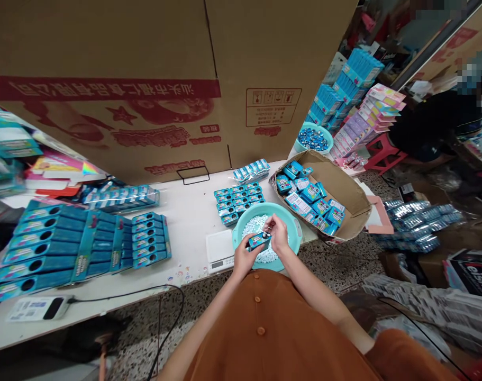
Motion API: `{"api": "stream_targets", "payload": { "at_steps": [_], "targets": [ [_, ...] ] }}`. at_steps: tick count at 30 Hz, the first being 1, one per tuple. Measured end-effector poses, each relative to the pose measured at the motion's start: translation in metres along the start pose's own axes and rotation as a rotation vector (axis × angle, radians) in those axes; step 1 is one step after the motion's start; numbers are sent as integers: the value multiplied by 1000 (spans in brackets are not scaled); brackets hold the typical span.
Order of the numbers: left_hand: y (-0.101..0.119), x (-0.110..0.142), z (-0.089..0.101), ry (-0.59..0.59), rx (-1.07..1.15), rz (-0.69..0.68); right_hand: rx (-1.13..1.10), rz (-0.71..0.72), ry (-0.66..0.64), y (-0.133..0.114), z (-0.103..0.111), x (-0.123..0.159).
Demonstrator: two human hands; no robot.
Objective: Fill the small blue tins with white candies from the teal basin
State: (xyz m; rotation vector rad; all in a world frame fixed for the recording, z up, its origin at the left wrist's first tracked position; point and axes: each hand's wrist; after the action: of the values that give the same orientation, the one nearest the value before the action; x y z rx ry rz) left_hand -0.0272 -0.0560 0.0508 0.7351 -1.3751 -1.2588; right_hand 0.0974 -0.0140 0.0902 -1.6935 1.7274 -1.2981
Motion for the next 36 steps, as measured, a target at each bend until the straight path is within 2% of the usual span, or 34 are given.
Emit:
{"api": "stream_targets", "payload": {
  "at_steps": [3, 6, 9, 11, 13, 14, 16, 17, 19, 21, 23, 26, 31, 33, 36],
  "targets": [
    [2, 0, -2, 5, -19, -46, 60, 10, -56, -1, 2, 4],
    [4, 0, -2, -15, -16, -80, 108, 12, -184, -9, 2, 8],
    [4, 0, -1, -27, 7, -105, 28, -38, -315, -19, 5, 6],
    [5, 2, 0, -14, 11, -121, -96, -99, -316, -22, 16, -1],
    [6, 4, 2, 14, -4, -112, -136, -126, -232, -16, 36, -13],
    [7, 6, 3, 21, -24, -98, -74, -126, -179, -9, 49, -19],
    [9, 9, 5, 7, -82, -64, 264, -152, -119, 12, 79, -31],
    [9, 11, 7, -6, -106, -48, 516, -180, -125, 24, 95, -35],
    [10, 14, 10, -14, -126, -18, 968, -208, -247, 49, 125, -41],
    [9, 19, 14, 9, -123, 10, 1125, -217, -328, 70, 147, -44],
    [7, 25, 18, 36, -121, 39, 1144, -211, -361, 85, 160, -50],
    [5, 36, 26, 79, -120, 90, 1235, -88, -424, 106, 164, -65],
    [0, 53, 33, 145, -129, 151, 1365, 219, -582, 148, 145, -81],
    [-3, 58, 34, 172, -119, 166, 1368, 269, -615, 162, 137, -76],
    [-6, 62, 36, 204, -116, 178, 1341, 271, -614, 170, 133, -62]
  ]
}}
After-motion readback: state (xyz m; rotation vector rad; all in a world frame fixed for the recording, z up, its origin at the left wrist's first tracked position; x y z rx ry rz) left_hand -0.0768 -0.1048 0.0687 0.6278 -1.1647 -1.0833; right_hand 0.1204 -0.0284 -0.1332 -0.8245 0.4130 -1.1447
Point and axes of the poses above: each hand's wrist, its own x-axis away from the middle knuckle, its own z-axis out of the back of the hand, y = z × x, and after that the axes turned 9 degrees about -y, right-handed
